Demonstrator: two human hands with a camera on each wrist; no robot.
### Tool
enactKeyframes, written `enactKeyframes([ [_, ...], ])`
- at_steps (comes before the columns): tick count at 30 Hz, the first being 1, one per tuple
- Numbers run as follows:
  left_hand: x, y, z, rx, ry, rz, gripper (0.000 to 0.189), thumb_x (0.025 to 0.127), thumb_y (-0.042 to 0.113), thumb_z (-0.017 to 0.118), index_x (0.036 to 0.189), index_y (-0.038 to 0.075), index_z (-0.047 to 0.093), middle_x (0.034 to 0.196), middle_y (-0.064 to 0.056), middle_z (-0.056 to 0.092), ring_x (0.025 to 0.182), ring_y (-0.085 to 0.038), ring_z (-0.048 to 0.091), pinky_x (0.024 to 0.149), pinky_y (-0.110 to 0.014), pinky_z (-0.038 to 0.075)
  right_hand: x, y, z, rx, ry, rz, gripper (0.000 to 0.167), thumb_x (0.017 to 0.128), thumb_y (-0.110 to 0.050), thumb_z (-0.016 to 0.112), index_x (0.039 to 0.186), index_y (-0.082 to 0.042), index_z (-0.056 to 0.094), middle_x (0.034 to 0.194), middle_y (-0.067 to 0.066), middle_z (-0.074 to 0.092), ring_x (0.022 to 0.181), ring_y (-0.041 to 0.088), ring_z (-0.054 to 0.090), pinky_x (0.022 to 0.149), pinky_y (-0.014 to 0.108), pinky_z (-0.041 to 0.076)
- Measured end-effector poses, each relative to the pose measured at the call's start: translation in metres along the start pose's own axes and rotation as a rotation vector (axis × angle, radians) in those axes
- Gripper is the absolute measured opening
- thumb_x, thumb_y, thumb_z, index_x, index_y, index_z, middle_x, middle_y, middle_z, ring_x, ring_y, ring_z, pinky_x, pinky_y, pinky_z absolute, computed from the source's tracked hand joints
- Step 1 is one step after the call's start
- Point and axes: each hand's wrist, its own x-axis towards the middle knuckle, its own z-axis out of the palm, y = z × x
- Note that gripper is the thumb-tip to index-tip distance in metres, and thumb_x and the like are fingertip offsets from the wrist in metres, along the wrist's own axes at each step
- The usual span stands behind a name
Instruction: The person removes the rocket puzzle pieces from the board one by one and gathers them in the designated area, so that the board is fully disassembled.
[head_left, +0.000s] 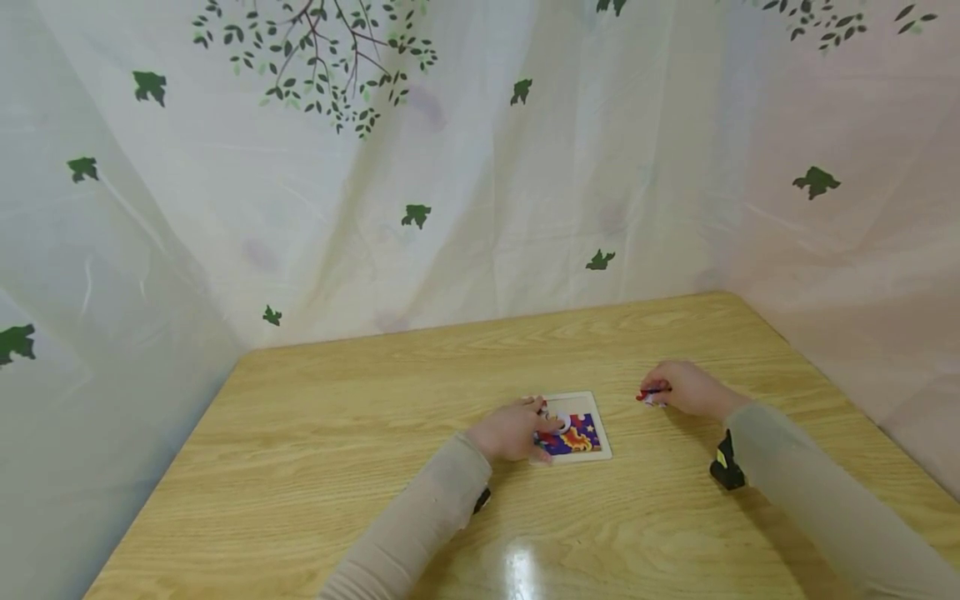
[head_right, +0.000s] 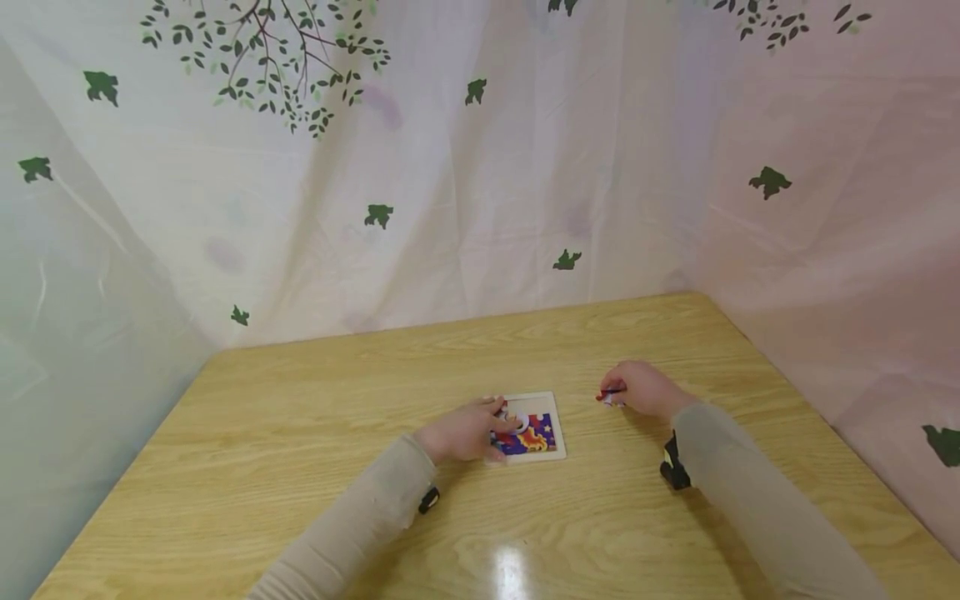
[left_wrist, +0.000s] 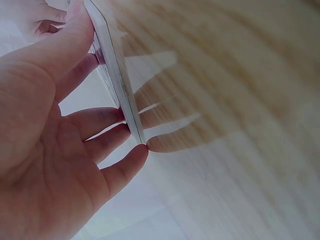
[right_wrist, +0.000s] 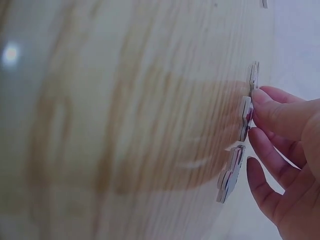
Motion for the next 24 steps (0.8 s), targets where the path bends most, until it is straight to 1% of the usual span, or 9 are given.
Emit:
enactKeyframes([
  [5, 0.000, 0.000, 0.001, -0.017, -0.003, -0.006, 0.060, 0.084, 0.046, 0.065, 0.139, 0.034, 0.045, 0.154, -0.012, 0.028, 0.143, -0.024, 0.026, 0.115, -0.033, 0.026, -0.001, -0.002, -0.001, -0.004, -0.001, 0.001, 0.014, 0.084, -0.005, 0.068, 0.097, 0.001, 0.069, 0.089, 0.008, 0.066, 0.084, 0.023, 0.062, 0.077, 0.044, 0.052],
  [8, -0.001, 0.000, 0.001, -0.019, -0.001, -0.004, 0.060, 0.084, 0.045, 0.065, 0.140, 0.034, 0.045, 0.154, -0.012, 0.028, 0.143, -0.025, 0.026, 0.115, -0.033, 0.026, -0.002, -0.008, -0.003, 0.000, 0.010, -0.005, 0.016, 0.084, -0.004, 0.068, 0.099, 0.002, 0.069, 0.091, 0.009, 0.067, 0.085, 0.023, 0.062, 0.076, 0.042, 0.053],
  [10, 0.000, 0.000, 0.001, -0.015, 0.003, 0.000, 0.060, 0.084, 0.045, 0.065, 0.140, 0.034, 0.045, 0.154, -0.012, 0.028, 0.142, -0.026, 0.027, 0.115, -0.033, 0.026, -0.002, -0.013, -0.005, 0.002, 0.018, -0.023, 0.017, 0.083, -0.003, 0.068, 0.099, 0.003, 0.068, 0.091, 0.010, 0.067, 0.084, 0.023, 0.063, 0.075, 0.041, 0.053],
  [15, 0.002, 0.000, 0.000, 0.000, 0.014, 0.014, 0.061, 0.084, 0.044, 0.066, 0.140, 0.032, 0.045, 0.154, -0.013, 0.028, 0.141, -0.027, 0.029, 0.115, -0.033, 0.026, -0.001, -0.025, -0.006, 0.019, 0.015, -0.033, 0.016, 0.084, -0.003, 0.068, 0.099, 0.002, 0.068, 0.090, 0.009, 0.067, 0.081, 0.019, 0.060, 0.072, 0.036, 0.051],
  [20, 0.003, 0.000, 0.000, -0.031, 0.010, 0.007, 0.060, 0.083, 0.044, 0.067, 0.139, 0.032, 0.046, 0.154, -0.013, 0.029, 0.141, -0.028, 0.029, 0.115, -0.035, 0.026, 0.003, -0.031, -0.001, 0.046, -0.002, -0.022, 0.015, 0.086, -0.004, 0.066, 0.100, -0.001, 0.069, 0.091, 0.006, 0.066, 0.082, 0.016, 0.058, 0.074, 0.035, 0.050],
  [24, 0.004, 0.000, 0.000, -0.056, 0.014, -0.010, 0.060, 0.083, 0.044, 0.067, 0.138, 0.033, 0.048, 0.153, -0.013, 0.030, 0.140, -0.029, 0.031, 0.114, -0.036, 0.027, 0.008, -0.036, 0.006, 0.052, 0.003, -0.051, 0.015, 0.086, -0.006, 0.067, 0.100, -0.002, 0.070, 0.092, 0.006, 0.067, 0.084, 0.018, 0.061, 0.076, 0.037, 0.052],
])
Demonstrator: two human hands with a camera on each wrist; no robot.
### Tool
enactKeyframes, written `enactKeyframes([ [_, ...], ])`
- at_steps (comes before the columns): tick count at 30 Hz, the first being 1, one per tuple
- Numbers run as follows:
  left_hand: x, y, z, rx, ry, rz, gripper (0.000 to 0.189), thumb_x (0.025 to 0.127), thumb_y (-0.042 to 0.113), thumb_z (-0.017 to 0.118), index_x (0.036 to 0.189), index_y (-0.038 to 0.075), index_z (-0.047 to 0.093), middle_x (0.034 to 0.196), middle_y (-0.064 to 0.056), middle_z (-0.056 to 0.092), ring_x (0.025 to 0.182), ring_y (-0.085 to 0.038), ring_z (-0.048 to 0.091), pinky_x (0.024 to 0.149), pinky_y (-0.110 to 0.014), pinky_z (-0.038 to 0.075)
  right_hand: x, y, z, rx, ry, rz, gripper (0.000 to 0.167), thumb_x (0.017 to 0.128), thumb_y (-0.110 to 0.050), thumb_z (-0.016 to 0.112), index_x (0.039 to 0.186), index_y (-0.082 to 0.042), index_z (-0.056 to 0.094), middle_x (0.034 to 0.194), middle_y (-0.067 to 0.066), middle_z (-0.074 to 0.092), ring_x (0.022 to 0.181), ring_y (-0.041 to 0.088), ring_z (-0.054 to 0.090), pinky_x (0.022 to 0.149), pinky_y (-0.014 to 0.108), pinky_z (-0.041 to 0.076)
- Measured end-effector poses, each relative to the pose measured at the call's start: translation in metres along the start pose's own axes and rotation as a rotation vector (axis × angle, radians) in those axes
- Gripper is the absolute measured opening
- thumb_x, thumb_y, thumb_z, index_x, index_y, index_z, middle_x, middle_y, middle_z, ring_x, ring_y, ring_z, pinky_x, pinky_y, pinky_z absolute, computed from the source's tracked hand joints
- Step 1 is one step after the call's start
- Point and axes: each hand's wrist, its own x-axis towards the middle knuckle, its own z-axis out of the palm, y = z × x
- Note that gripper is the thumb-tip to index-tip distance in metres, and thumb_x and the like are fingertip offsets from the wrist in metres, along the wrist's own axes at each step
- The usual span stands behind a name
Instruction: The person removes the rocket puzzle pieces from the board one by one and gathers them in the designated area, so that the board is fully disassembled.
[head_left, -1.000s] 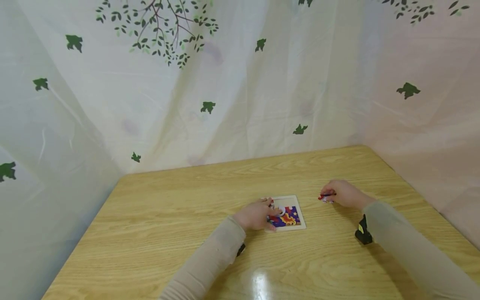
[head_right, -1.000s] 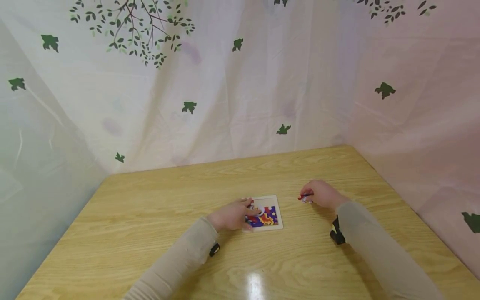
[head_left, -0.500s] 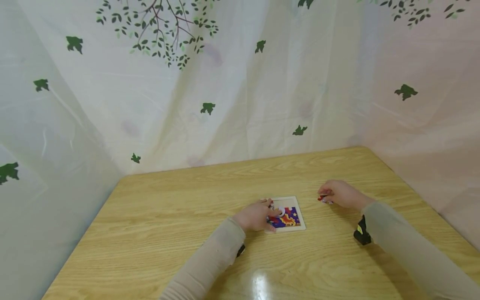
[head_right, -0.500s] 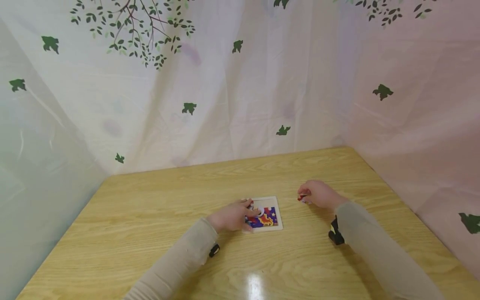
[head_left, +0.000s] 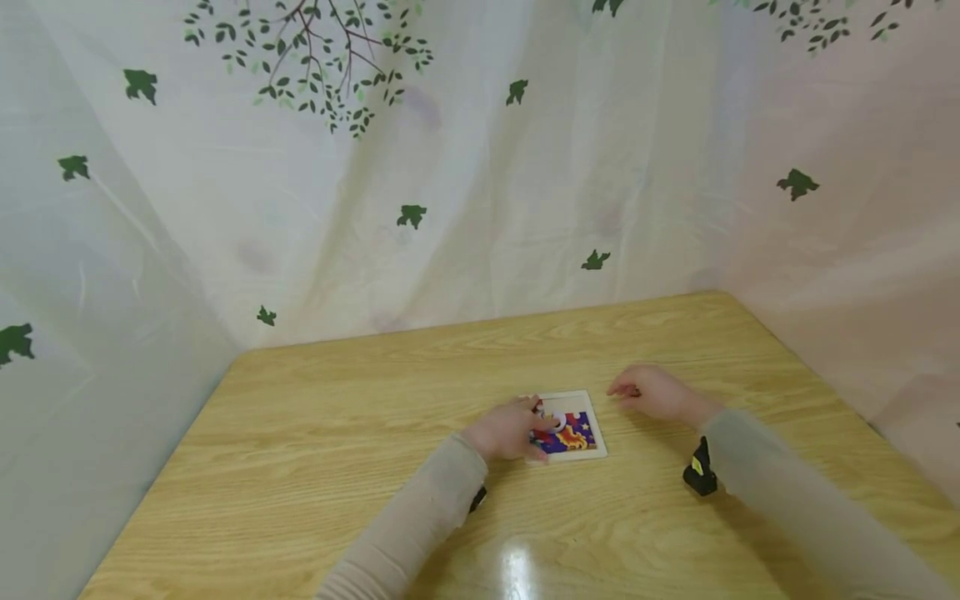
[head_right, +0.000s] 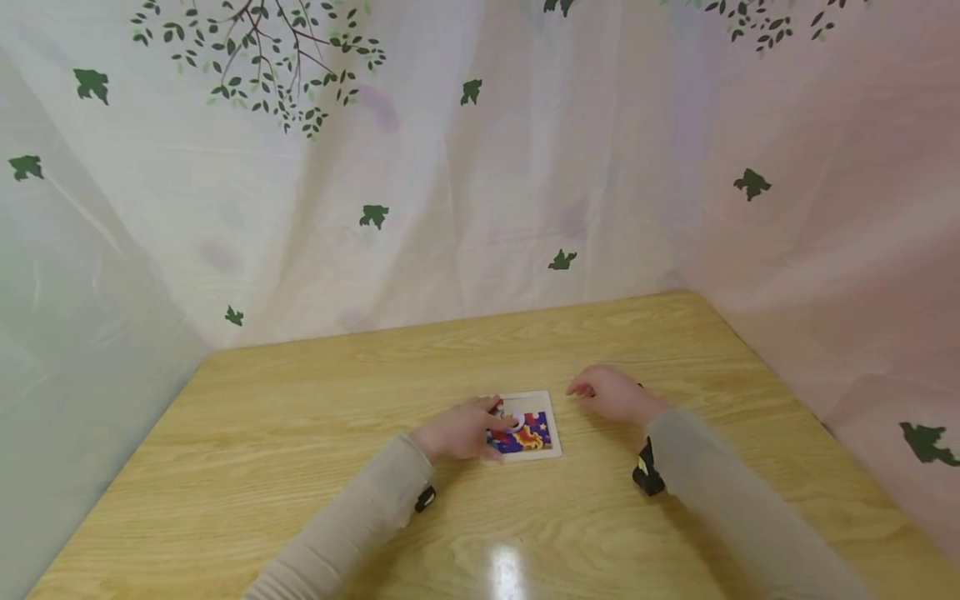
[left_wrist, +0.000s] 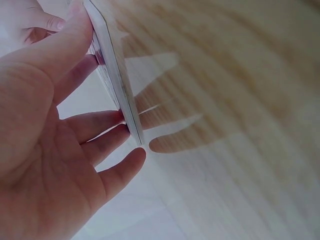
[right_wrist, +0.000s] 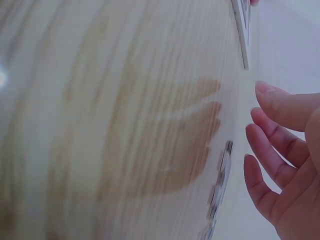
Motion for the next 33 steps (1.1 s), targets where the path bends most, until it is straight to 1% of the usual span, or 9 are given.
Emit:
enactKeyframes([
  [7, 0.000, -0.001, 0.000, -0.009, 0.006, 0.008, 0.059, 0.082, 0.044, 0.068, 0.137, 0.033, 0.049, 0.152, -0.014, 0.032, 0.139, -0.031, 0.032, 0.114, -0.038, 0.028, 0.008, -0.012, 0.011, 0.035, -0.007, -0.033, 0.014, 0.086, -0.007, 0.067, 0.100, -0.003, 0.070, 0.092, 0.005, 0.066, 0.086, 0.020, 0.062, 0.078, 0.039, 0.053],
  [9, 0.000, -0.001, 0.000, -0.008, 0.006, 0.011, 0.059, 0.082, 0.045, 0.068, 0.137, 0.033, 0.049, 0.152, -0.014, 0.032, 0.139, -0.031, 0.033, 0.114, -0.039, 0.028, 0.011, -0.017, 0.013, 0.052, -0.017, -0.035, 0.015, 0.086, -0.007, 0.067, 0.100, -0.003, 0.070, 0.093, 0.005, 0.066, 0.087, 0.021, 0.062, 0.079, 0.039, 0.053],
  [12, 0.000, -0.003, 0.000, -0.004, 0.012, 0.015, 0.059, 0.082, 0.045, 0.068, 0.137, 0.032, 0.050, 0.152, -0.015, 0.032, 0.139, -0.031, 0.034, 0.113, -0.041, 0.029, 0.015, -0.023, 0.016, 0.083, -0.044, -0.009, 0.015, 0.087, -0.008, 0.067, 0.101, -0.005, 0.070, 0.094, 0.004, 0.066, 0.089, 0.020, 0.062, 0.081, 0.040, 0.052],
  [16, 0.001, -0.005, 0.000, 0.010, 0.017, 0.035, 0.059, 0.083, 0.045, 0.068, 0.138, 0.031, 0.050, 0.151, -0.016, 0.033, 0.138, -0.032, 0.035, 0.112, -0.041, 0.030, 0.020, -0.026, 0.020, 0.095, -0.069, -0.006, 0.015, 0.087, -0.008, 0.066, 0.101, -0.006, 0.069, 0.095, 0.003, 0.064, 0.090, 0.019, 0.060, 0.082, 0.039, 0.051],
  [18, 0.001, -0.006, -0.001, 0.029, 0.016, 0.049, 0.060, 0.083, 0.046, 0.068, 0.138, 0.031, 0.050, 0.151, -0.017, 0.034, 0.137, -0.031, 0.036, 0.112, -0.039, 0.031, 0.022, -0.026, 0.022, 0.095, -0.075, -0.028, 0.014, 0.087, -0.007, 0.066, 0.101, -0.005, 0.070, 0.094, 0.004, 0.064, 0.088, 0.018, 0.060, 0.081, 0.038, 0.051],
  [22, -0.002, -0.009, -0.004, 0.041, 0.001, 0.064, 0.061, 0.083, 0.047, 0.067, 0.139, 0.031, 0.048, 0.152, -0.017, 0.032, 0.138, -0.030, 0.035, 0.113, -0.036, 0.030, 0.024, -0.026, 0.025, 0.097, -0.085, -0.039, 0.014, 0.086, -0.005, 0.067, 0.100, -0.005, 0.070, 0.092, 0.003, 0.063, 0.087, 0.016, 0.059, 0.080, 0.036, 0.051],
  [28, -0.010, -0.018, -0.003, 0.004, -0.020, 0.059, 0.063, 0.084, 0.048, 0.066, 0.141, 0.033, 0.044, 0.154, -0.017, 0.027, 0.139, -0.031, 0.032, 0.113, -0.039, 0.029, 0.024, -0.025, 0.026, 0.078, -0.082, -0.034, 0.014, 0.085, -0.006, 0.068, 0.099, -0.006, 0.070, 0.089, 0.001, 0.062, 0.083, 0.013, 0.057, 0.077, 0.032, 0.050],
  [33, -0.016, -0.027, -0.001, 0.033, -0.019, 0.083, 0.062, 0.086, 0.048, 0.063, 0.142, 0.032, 0.042, 0.153, -0.018, 0.027, 0.139, -0.032, 0.033, 0.113, -0.040, 0.029, 0.023, -0.028, 0.026, 0.073, -0.081, -0.013, 0.015, 0.085, -0.007, 0.068, 0.100, -0.006, 0.070, 0.089, 0.001, 0.061, 0.084, 0.014, 0.056, 0.077, 0.032, 0.049],
])
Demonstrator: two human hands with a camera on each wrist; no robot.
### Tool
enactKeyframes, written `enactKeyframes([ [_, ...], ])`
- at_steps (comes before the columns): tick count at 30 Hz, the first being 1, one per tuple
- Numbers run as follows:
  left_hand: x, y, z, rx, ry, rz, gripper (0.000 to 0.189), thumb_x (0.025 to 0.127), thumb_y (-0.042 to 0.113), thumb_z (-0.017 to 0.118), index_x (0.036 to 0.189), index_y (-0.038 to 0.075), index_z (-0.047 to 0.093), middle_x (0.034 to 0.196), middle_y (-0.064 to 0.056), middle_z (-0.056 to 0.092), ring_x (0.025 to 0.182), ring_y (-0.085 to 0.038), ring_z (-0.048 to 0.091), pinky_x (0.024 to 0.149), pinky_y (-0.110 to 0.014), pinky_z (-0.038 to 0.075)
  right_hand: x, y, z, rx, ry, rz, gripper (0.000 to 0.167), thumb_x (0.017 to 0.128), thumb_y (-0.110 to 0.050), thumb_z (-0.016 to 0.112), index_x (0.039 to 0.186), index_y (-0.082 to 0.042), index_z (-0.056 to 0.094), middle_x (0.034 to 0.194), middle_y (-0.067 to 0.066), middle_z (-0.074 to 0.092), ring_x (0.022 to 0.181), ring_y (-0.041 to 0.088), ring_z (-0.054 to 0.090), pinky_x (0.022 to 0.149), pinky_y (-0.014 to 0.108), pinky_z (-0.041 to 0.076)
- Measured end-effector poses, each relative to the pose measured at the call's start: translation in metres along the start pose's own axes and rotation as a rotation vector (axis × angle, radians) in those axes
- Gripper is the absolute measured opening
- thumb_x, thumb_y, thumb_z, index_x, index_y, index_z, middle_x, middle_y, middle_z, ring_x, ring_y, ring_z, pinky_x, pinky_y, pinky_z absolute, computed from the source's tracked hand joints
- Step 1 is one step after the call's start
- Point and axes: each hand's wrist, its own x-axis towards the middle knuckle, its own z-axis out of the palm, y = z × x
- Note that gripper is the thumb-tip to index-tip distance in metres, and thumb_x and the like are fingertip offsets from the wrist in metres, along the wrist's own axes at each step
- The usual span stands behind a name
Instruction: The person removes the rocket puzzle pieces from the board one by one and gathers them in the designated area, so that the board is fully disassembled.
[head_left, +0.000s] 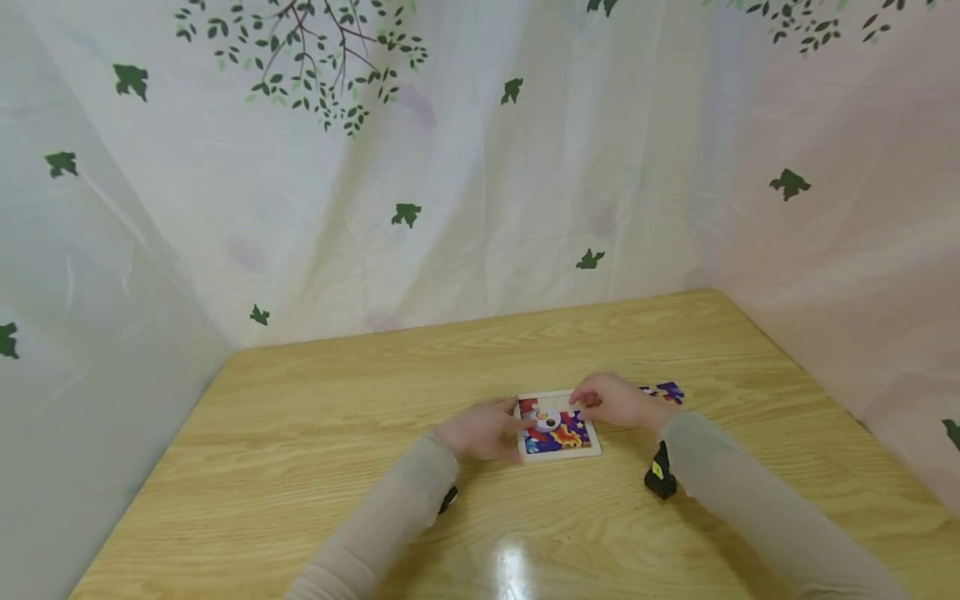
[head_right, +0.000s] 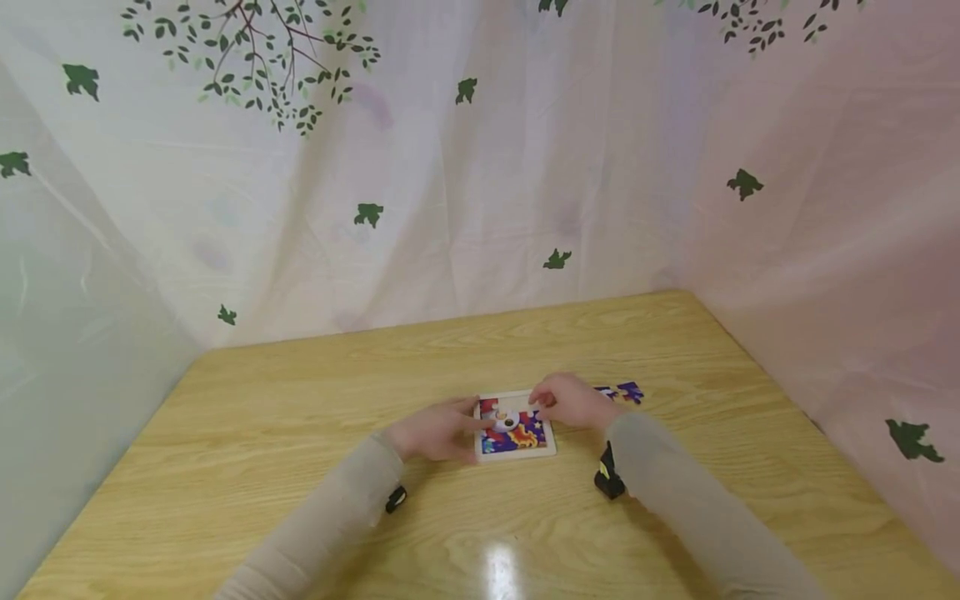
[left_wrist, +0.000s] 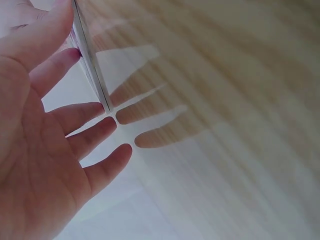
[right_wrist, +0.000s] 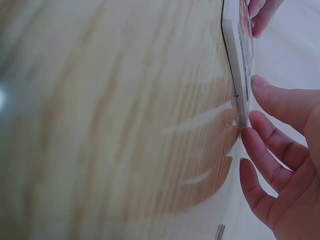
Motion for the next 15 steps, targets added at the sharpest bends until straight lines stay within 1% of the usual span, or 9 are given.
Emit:
enactKeyframes([
  [4, -0.004, -0.003, 0.000, 0.009, 0.000, 0.007, 0.060, 0.088, 0.048, 0.062, 0.142, 0.030, 0.043, 0.153, -0.018, 0.027, 0.138, -0.032, 0.034, 0.113, -0.040, 0.030, 0.002, -0.005, 0.002, 0.001, 0.008, 0.032, 0.016, 0.086, -0.009, 0.068, 0.102, -0.006, 0.069, 0.091, 0.002, 0.062, 0.086, 0.016, 0.058, 0.079, 0.036, 0.051],
  [6, -0.005, -0.004, 0.000, 0.006, -0.001, 0.008, 0.060, 0.088, 0.047, 0.062, 0.142, 0.029, 0.043, 0.153, -0.018, 0.027, 0.138, -0.032, 0.035, 0.113, -0.040, 0.030, 0.004, -0.008, 0.004, 0.010, 0.018, 0.064, 0.017, 0.086, -0.010, 0.068, 0.103, -0.006, 0.069, 0.094, 0.003, 0.064, 0.089, 0.019, 0.060, 0.081, 0.038, 0.052],
  [10, -0.005, -0.006, 0.001, 0.012, 0.012, 0.040, 0.059, 0.088, 0.045, 0.062, 0.141, 0.026, 0.046, 0.152, -0.021, 0.028, 0.137, -0.032, 0.035, 0.112, -0.038, 0.030, 0.008, -0.020, 0.005, 0.038, 0.036, 0.126, 0.020, 0.087, -0.011, 0.068, 0.106, -0.004, 0.068, 0.099, 0.007, 0.066, 0.094, 0.023, 0.062, 0.085, 0.041, 0.051],
  [12, -0.005, -0.006, 0.001, 0.011, 0.016, 0.052, 0.058, 0.088, 0.044, 0.063, 0.140, 0.025, 0.047, 0.151, -0.023, 0.029, 0.137, -0.032, 0.036, 0.112, -0.038, 0.031, 0.010, -0.025, 0.005, 0.052, 0.041, 0.137, 0.022, 0.087, -0.012, 0.067, 0.108, -0.004, 0.068, 0.101, 0.008, 0.066, 0.096, 0.024, 0.062, 0.086, 0.042, 0.051],
  [15, -0.004, -0.006, 0.001, 0.006, 0.024, 0.053, 0.058, 0.087, 0.043, 0.064, 0.140, 0.025, 0.047, 0.150, -0.025, 0.029, 0.136, -0.033, 0.037, 0.111, -0.038, 0.033, 0.015, -0.031, 0.007, 0.053, 0.044, 0.110, 0.023, 0.087, -0.011, 0.067, 0.108, -0.003, 0.068, 0.100, 0.008, 0.066, 0.095, 0.024, 0.061, 0.085, 0.042, 0.051],
])
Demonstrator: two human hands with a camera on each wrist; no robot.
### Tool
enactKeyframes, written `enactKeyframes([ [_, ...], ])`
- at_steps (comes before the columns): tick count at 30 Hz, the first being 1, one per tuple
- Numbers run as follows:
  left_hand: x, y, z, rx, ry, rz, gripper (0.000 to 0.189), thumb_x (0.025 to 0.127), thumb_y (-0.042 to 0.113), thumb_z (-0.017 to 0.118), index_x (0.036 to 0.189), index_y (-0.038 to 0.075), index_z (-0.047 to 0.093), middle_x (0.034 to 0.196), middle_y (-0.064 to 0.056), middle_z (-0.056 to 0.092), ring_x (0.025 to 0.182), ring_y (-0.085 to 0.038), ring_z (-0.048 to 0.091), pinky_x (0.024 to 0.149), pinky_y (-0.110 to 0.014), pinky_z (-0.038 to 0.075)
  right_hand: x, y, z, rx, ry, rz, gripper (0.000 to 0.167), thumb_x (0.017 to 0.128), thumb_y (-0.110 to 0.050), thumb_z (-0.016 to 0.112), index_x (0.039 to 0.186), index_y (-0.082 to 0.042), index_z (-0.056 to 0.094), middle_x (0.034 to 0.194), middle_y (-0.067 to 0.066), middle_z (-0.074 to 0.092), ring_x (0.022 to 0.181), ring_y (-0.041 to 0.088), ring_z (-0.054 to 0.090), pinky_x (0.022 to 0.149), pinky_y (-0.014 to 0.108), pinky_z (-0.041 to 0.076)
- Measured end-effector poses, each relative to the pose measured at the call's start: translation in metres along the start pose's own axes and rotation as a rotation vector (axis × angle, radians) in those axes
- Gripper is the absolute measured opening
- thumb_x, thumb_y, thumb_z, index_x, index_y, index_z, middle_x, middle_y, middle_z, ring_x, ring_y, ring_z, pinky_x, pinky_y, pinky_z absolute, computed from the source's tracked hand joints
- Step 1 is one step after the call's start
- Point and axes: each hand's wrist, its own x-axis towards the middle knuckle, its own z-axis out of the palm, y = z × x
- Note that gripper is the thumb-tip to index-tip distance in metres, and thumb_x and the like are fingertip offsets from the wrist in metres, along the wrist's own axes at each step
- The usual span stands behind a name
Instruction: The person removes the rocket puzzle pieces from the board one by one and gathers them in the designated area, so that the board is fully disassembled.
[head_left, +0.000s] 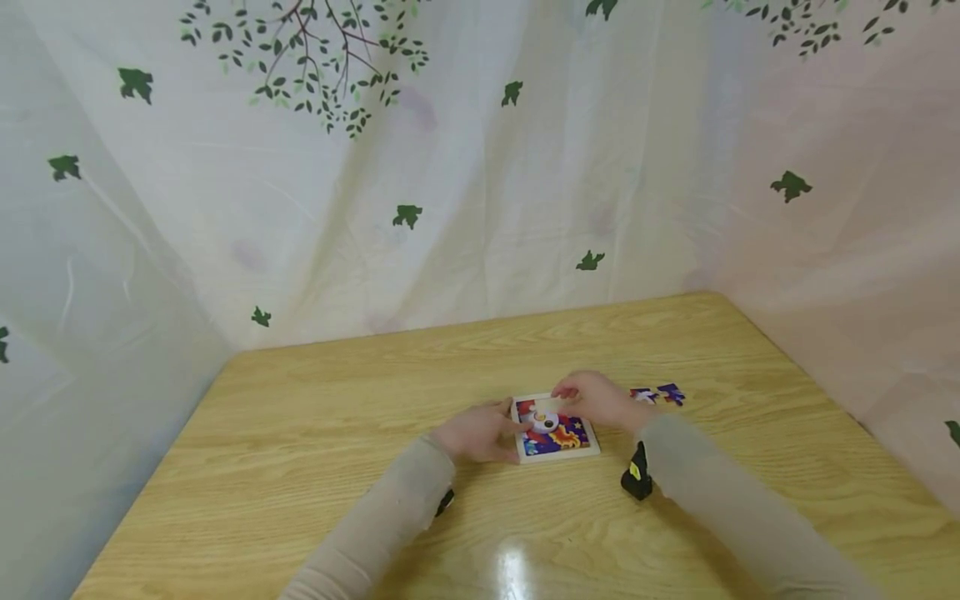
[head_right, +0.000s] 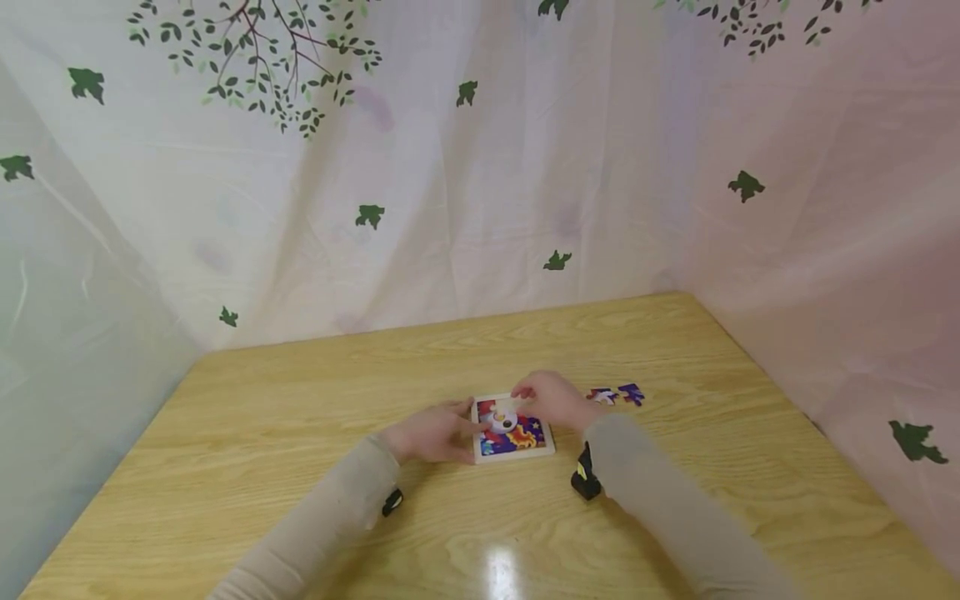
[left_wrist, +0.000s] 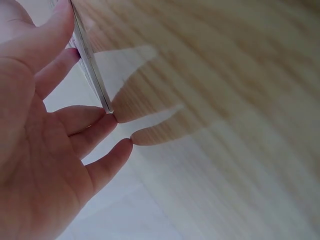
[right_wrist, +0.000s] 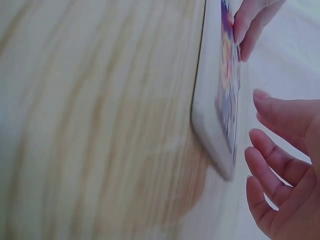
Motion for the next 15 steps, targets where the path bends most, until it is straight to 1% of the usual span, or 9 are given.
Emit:
enactKeyframes([
  [6, 0.000, 0.000, 0.000, 0.017, 0.030, 0.006, 0.058, 0.086, 0.043, 0.066, 0.138, 0.023, 0.050, 0.147, -0.027, 0.032, 0.135, -0.034, 0.039, 0.110, -0.038, 0.035, 0.008, -0.009, 0.008, 0.030, 0.004, -0.006, 0.024, 0.086, -0.012, 0.068, 0.109, -0.003, 0.067, 0.100, 0.008, 0.066, 0.094, 0.023, 0.062, 0.085, 0.041, 0.051],
  [8, 0.000, 0.000, -0.001, 0.018, 0.031, 0.007, 0.058, 0.086, 0.042, 0.066, 0.138, 0.023, 0.050, 0.147, -0.027, 0.033, 0.135, -0.034, 0.039, 0.110, -0.039, 0.034, 0.010, -0.011, 0.011, 0.039, 0.004, -0.002, 0.026, 0.085, -0.013, 0.070, 0.109, -0.002, 0.067, 0.100, 0.009, 0.066, 0.094, 0.024, 0.062, 0.085, 0.040, 0.051],
  [12, 0.000, 0.000, -0.001, 0.016, 0.028, 0.009, 0.057, 0.086, 0.043, 0.066, 0.137, 0.023, 0.051, 0.147, -0.026, 0.034, 0.134, -0.034, 0.040, 0.110, -0.040, 0.035, 0.012, -0.015, 0.015, 0.010, 0.008, -0.015, 0.029, 0.084, -0.015, 0.072, 0.108, -0.001, 0.068, 0.100, 0.011, 0.066, 0.092, 0.024, 0.063, 0.083, 0.040, 0.052],
  [15, 0.000, 0.000, -0.001, 0.011, 0.025, 0.011, 0.056, 0.086, 0.043, 0.066, 0.137, 0.023, 0.052, 0.146, -0.026, 0.035, 0.134, -0.034, 0.040, 0.110, -0.040, 0.035, 0.012, -0.018, 0.018, 0.000, 0.007, -0.013, 0.028, 0.083, -0.014, 0.072, 0.107, 0.000, 0.068, 0.099, 0.012, 0.066, 0.091, 0.025, 0.064, 0.083, 0.041, 0.052],
])
